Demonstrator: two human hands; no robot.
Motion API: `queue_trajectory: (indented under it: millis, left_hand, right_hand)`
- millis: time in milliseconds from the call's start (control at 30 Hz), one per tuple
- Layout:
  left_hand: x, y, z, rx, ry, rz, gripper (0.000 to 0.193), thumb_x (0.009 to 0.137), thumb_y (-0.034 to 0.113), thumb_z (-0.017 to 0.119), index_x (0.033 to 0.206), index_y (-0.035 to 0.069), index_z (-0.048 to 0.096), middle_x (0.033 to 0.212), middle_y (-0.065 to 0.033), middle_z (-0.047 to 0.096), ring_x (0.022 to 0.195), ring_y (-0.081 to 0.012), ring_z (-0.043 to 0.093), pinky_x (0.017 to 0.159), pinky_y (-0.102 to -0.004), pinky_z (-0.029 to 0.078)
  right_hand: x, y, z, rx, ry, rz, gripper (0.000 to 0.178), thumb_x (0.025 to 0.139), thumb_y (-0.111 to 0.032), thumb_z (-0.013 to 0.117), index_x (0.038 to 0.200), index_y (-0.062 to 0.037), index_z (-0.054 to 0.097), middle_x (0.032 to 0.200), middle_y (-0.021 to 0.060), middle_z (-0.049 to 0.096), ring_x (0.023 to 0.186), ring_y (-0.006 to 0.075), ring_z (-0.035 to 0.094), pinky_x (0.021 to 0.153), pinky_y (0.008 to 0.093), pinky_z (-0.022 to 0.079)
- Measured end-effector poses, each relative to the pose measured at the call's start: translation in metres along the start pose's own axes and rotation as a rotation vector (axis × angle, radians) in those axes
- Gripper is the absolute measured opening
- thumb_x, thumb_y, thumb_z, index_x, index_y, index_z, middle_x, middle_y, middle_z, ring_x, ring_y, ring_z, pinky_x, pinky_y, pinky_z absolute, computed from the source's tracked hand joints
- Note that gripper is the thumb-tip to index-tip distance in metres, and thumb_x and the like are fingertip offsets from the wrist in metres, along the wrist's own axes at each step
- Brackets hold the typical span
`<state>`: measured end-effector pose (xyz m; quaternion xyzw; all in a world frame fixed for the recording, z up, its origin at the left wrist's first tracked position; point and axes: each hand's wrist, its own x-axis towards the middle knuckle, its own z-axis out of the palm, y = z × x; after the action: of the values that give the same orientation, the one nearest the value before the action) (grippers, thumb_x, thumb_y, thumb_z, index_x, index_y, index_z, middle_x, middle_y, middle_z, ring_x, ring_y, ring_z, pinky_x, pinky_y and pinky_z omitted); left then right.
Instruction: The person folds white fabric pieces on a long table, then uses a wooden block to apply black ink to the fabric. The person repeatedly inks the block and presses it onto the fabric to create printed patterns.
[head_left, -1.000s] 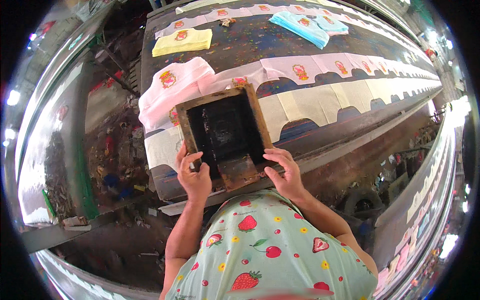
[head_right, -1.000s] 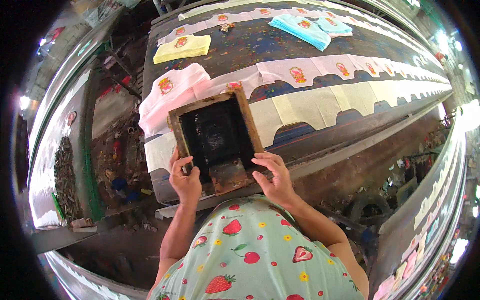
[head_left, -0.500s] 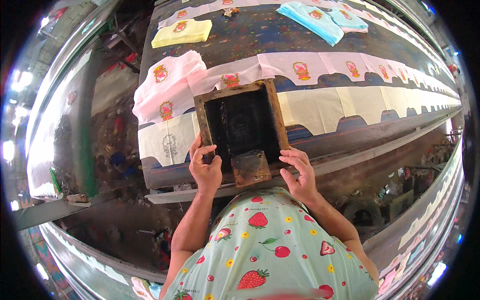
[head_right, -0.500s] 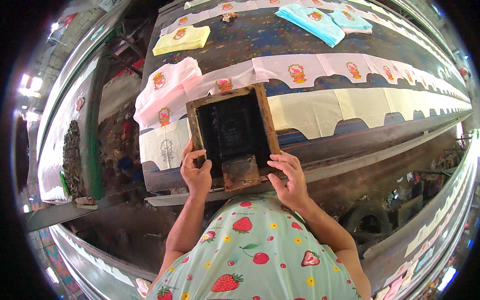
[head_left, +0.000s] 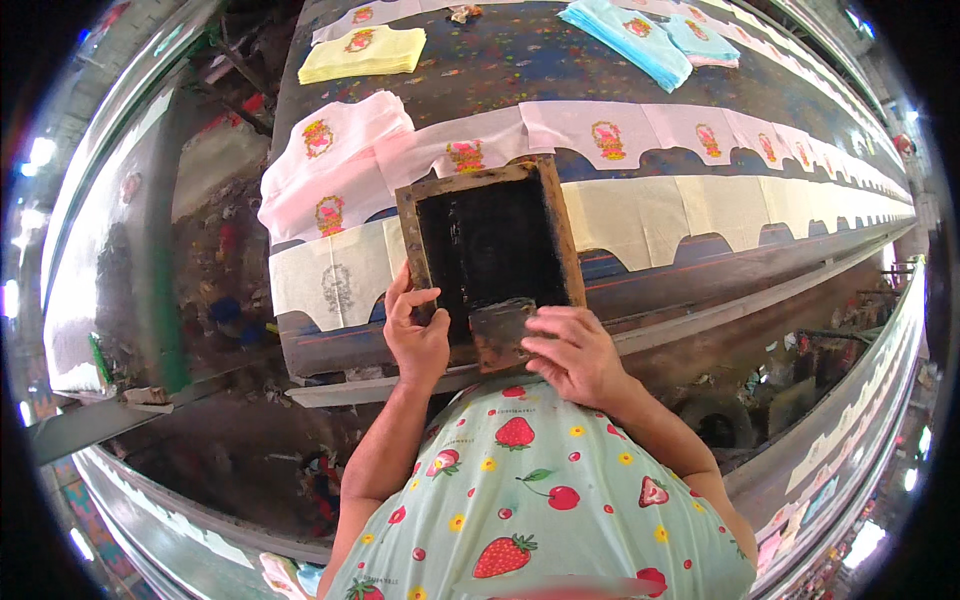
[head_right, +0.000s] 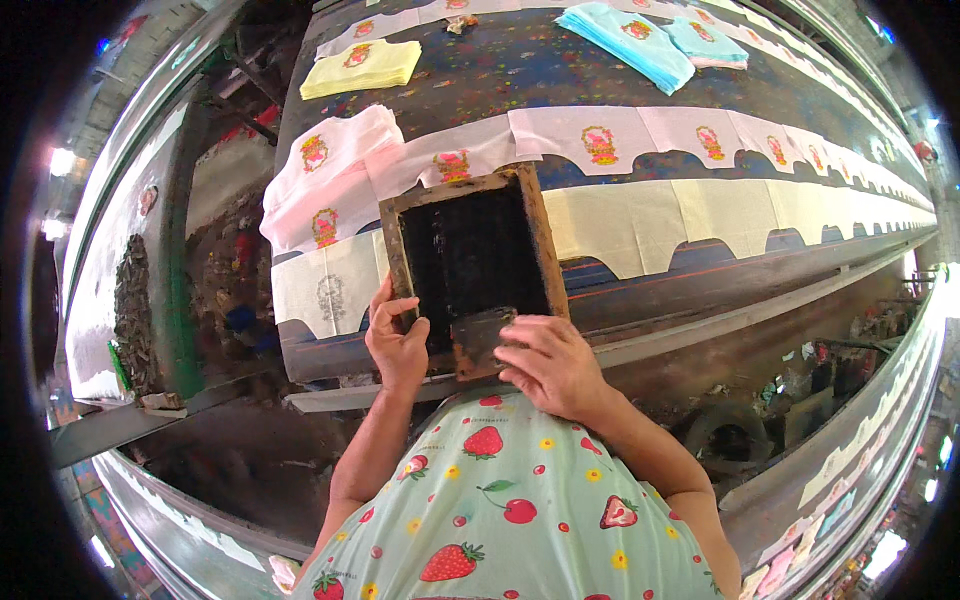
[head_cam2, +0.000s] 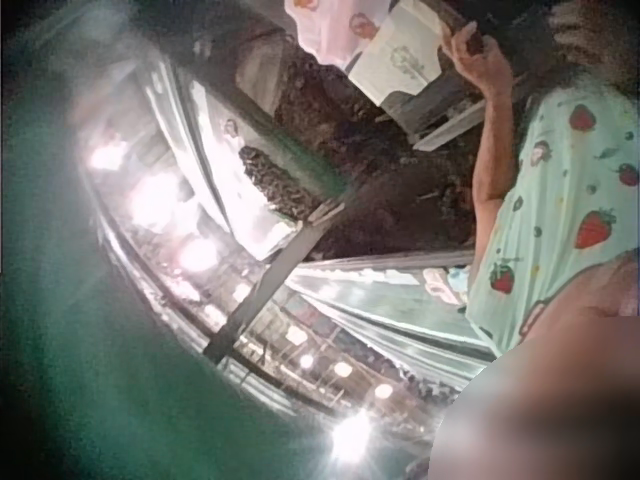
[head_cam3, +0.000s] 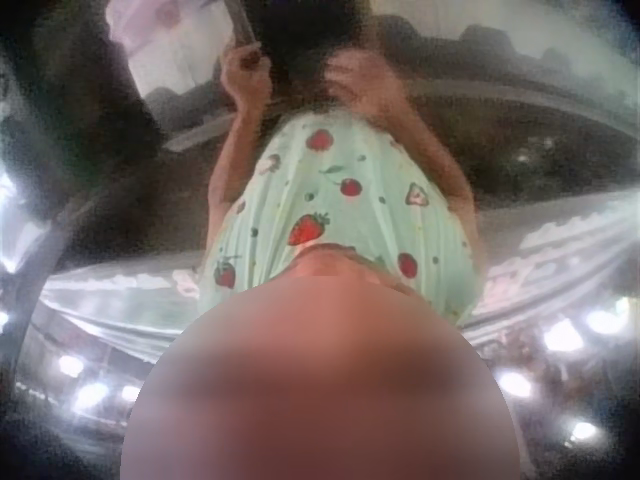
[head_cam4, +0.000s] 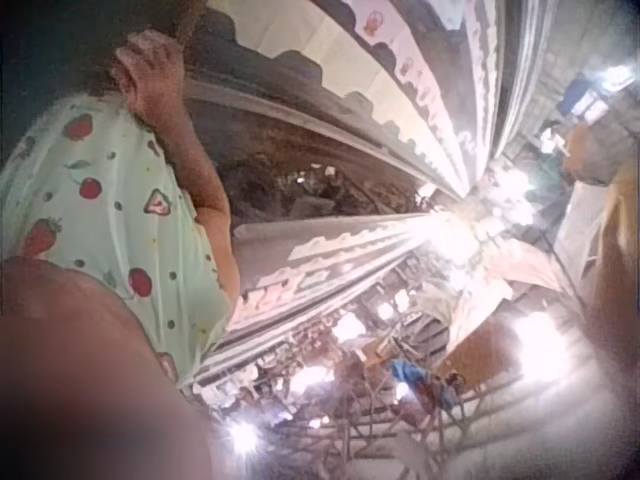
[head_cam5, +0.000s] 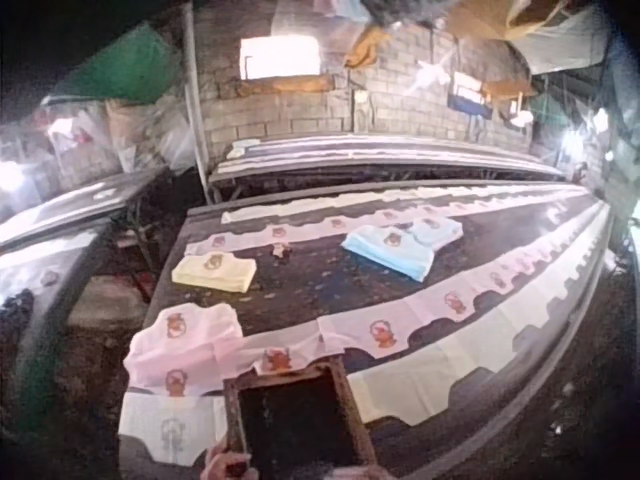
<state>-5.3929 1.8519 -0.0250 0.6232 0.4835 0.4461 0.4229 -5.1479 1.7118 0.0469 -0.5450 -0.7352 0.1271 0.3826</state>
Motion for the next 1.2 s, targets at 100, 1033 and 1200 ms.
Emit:
queue_trajectory:
  millis: [100, 1033, 1200]
  left_hand:
    - [0.002, 0.000, 0.001, -0.029, -0.006, 0.003, 0.033, 0.081, -0.015, 0.072, 0.108, 0.005, 0.077, 0.169, -0.0232, 0.061, 0.159, -0.0363, 0.056, 0.129, -0.0442, 0.045]
    - [0.006, -0.009, -0.003, 0.001, -0.054, -0.095, 0.028, 0.092, -0.007, 0.076, 0.116, 0.006, 0.081, 0.170, -0.0226, 0.060, 0.157, -0.0382, 0.057, 0.130, -0.0461, 0.043]
    - [0.006, -0.008, -0.005, 0.043, -0.063, -0.060, 0.027, 0.093, -0.007, 0.076, 0.116, 0.006, 0.081, 0.169, -0.0241, 0.061, 0.156, -0.0391, 0.058, 0.129, -0.0461, 0.044]
  right_hand:
    - [0.004, -0.004, 0.001, -0.017, -0.154, -0.044, 0.043, 0.088, -0.020, 0.095, 0.128, -0.0135, 0.081, 0.140, 0.0071, 0.072, 0.135, 0.0327, 0.068, 0.112, 0.0490, 0.057]
    - [0.166, 0.076, -0.006, -0.145, -0.397, 0.050, 0.032, 0.094, 0.003, 0.069, 0.120, -0.0063, 0.084, 0.112, 0.0166, 0.078, 0.114, 0.0417, 0.072, 0.101, 0.0509, 0.058]
    - [0.173, 0.088, 0.012, -0.138, -0.223, -0.004, 0.040, 0.095, 0.003, 0.061, 0.126, -0.0072, 0.084, 0.113, 0.0159, 0.080, 0.116, 0.0408, 0.073, 0.104, 0.0512, 0.057]
